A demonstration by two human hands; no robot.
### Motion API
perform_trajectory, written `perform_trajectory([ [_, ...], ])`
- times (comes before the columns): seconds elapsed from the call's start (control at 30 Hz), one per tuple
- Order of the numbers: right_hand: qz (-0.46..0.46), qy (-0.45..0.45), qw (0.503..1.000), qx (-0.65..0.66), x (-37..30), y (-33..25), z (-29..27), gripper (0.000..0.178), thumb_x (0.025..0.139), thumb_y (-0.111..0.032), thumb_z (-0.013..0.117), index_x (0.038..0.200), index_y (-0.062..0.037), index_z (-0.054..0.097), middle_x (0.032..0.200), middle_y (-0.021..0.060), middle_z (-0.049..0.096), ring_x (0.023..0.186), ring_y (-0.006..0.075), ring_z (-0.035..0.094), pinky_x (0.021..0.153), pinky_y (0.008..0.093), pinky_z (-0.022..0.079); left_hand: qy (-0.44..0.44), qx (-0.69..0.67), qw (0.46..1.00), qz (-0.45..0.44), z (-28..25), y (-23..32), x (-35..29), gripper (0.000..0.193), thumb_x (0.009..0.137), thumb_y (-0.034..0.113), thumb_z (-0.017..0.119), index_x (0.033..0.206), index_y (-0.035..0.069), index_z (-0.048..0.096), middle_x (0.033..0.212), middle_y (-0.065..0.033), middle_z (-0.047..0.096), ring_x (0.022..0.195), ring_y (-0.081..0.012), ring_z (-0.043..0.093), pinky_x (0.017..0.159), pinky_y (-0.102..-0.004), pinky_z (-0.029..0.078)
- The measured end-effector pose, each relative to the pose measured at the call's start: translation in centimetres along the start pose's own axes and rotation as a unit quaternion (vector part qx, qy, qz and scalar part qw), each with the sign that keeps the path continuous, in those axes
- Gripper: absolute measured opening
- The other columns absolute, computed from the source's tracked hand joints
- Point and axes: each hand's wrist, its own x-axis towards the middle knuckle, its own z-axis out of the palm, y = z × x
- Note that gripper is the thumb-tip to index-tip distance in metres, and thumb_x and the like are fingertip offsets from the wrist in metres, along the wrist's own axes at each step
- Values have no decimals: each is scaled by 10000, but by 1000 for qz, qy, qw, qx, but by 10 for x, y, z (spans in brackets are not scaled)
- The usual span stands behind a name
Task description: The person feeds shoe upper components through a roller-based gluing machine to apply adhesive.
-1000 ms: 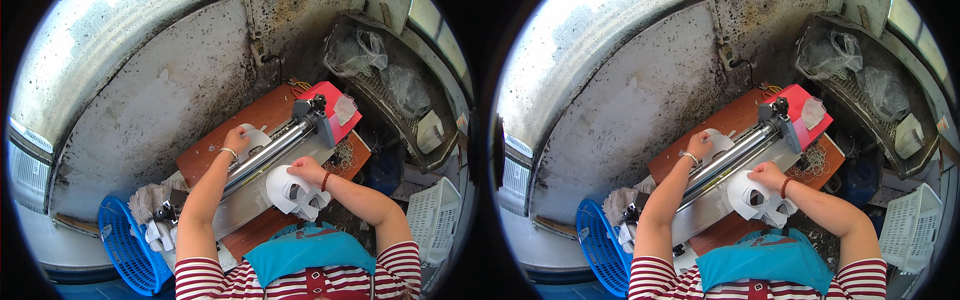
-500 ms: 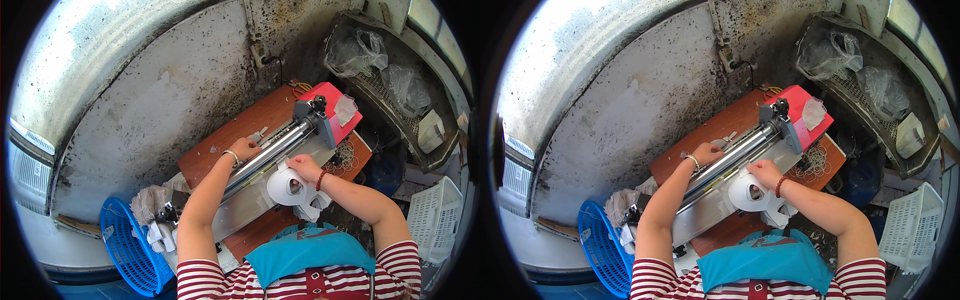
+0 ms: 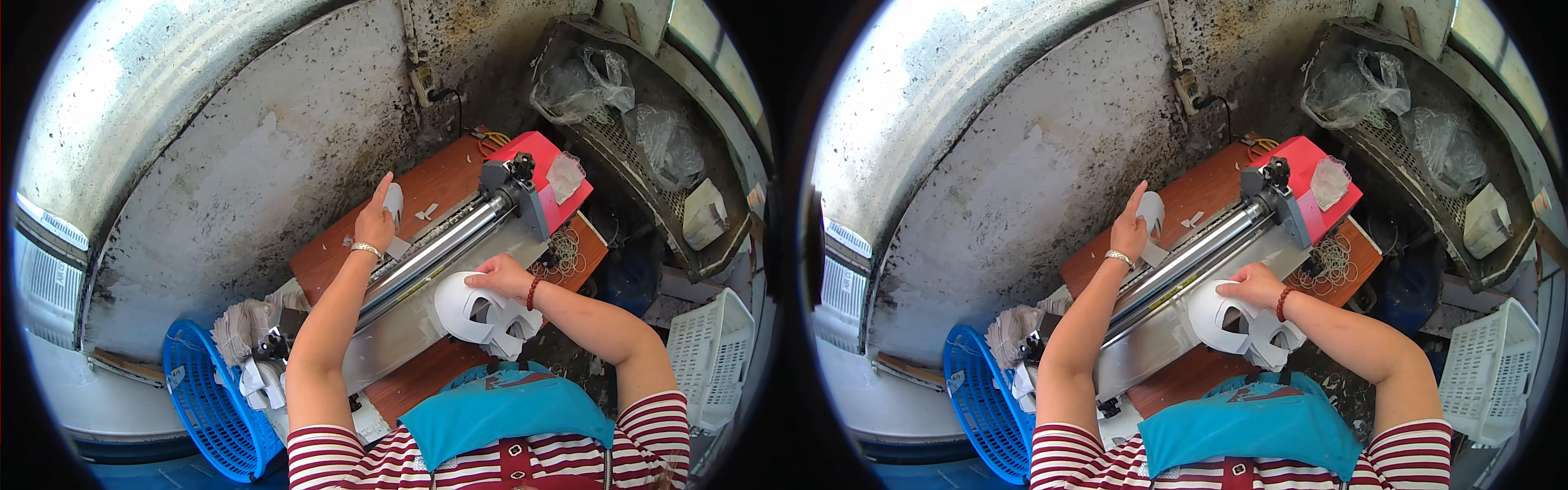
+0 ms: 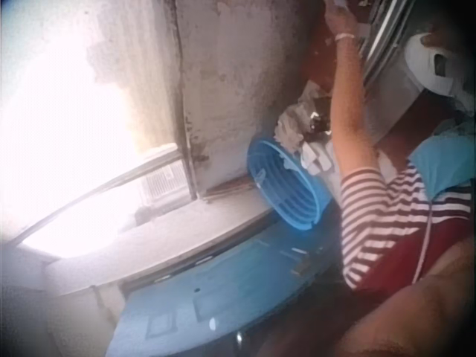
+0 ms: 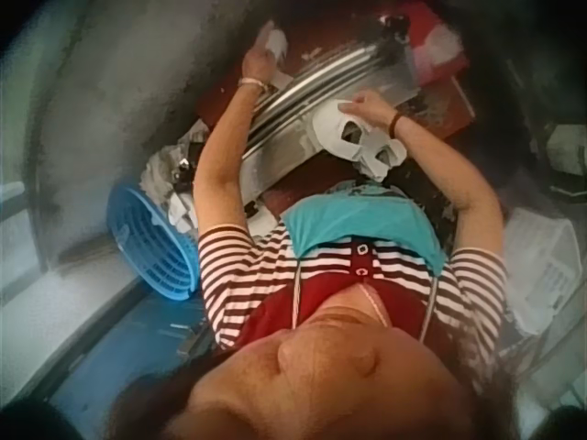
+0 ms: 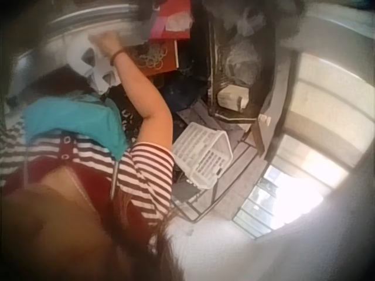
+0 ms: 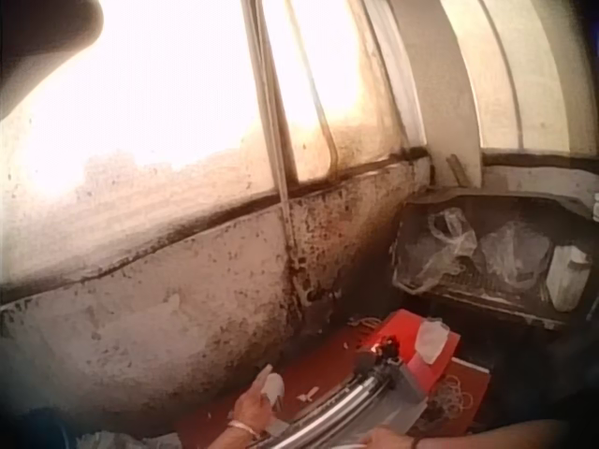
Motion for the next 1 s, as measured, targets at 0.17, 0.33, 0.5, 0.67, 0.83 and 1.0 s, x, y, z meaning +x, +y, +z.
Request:
perform_trajectory([
  [0.17, 18, -35, 999, -18, -1, 0, 3, 224, 797, -207, 674, 796, 12, 627, 717, 59, 631, 574, 108, 588, 514, 249, 484, 77, -8, 994, 72, -2, -13, -5, 559, 793, -17, 419, 1265, 280, 466, 1068, -139, 601, 780, -330, 612, 726, -414, 479],
  [0.33, 72, 31, 987, 142, -3, 2, 10, 266, 841, -239, 625, 811, 25, 625, 742, 82, 640, 596, 125, 599, 452, 268, 476, 10, 146, 983, 109, -8, 9, -8, 299, 763, -3, 481, 971, 119, 657, 1116, -140, 571, 911, -320, 579, 792, -379, 470],
  [0.5, 46, 36, 985, 162, 5, 3, 19, 286, 862, -265, 588, 827, 19, 609, 698, 65, 619, 498, 128, 568, 388, 252, 443, -195, 107, 973, 65, 30, -19, -7, 241, 772, 131, 544, 981, 88, 654, 1097, -166, 576, 889, -312, 591, 783, -366, 476],
  [0.67, 59, 35, 989, 133, 0, -7, 10, 257, 849, -265, 591, 822, -10, 581, 668, 66, 594, 433, 122, 538, 374, 250, 421, -315, -43, 946, -60, 33, -7, 3, 252, 750, 219, 580, 887, 22, 656, 862, -170, 632, 798, -305, 596, 721, -333, 466],
  [0.83, 56, -4, 994, 95, -6, -3, 10, 192, 832, -211, 596, 861, -22, 579, 695, 60, 601, 448, 118, 545, 394, 243, 431, -110, -18, 992, -67, 31, -18, 6, 216, 722, 129, 577, 913, 35, 619, 834, -163, 618, 753, -291, 593, 685, -344, 462],
  [1.0, 64, -9, 984, 166, -6, -6, 14, 149, 844, -152, 573, 924, -28, 552, 730, 56, 595, 522, 125, 574, 433, 246, 455, 32, 40, 998, 26, 10, 16, -3, 530, 757, 16, 509, 1244, 222, 479, 899, -153, 604, 807, -328, 598, 733, -411, 477],
])
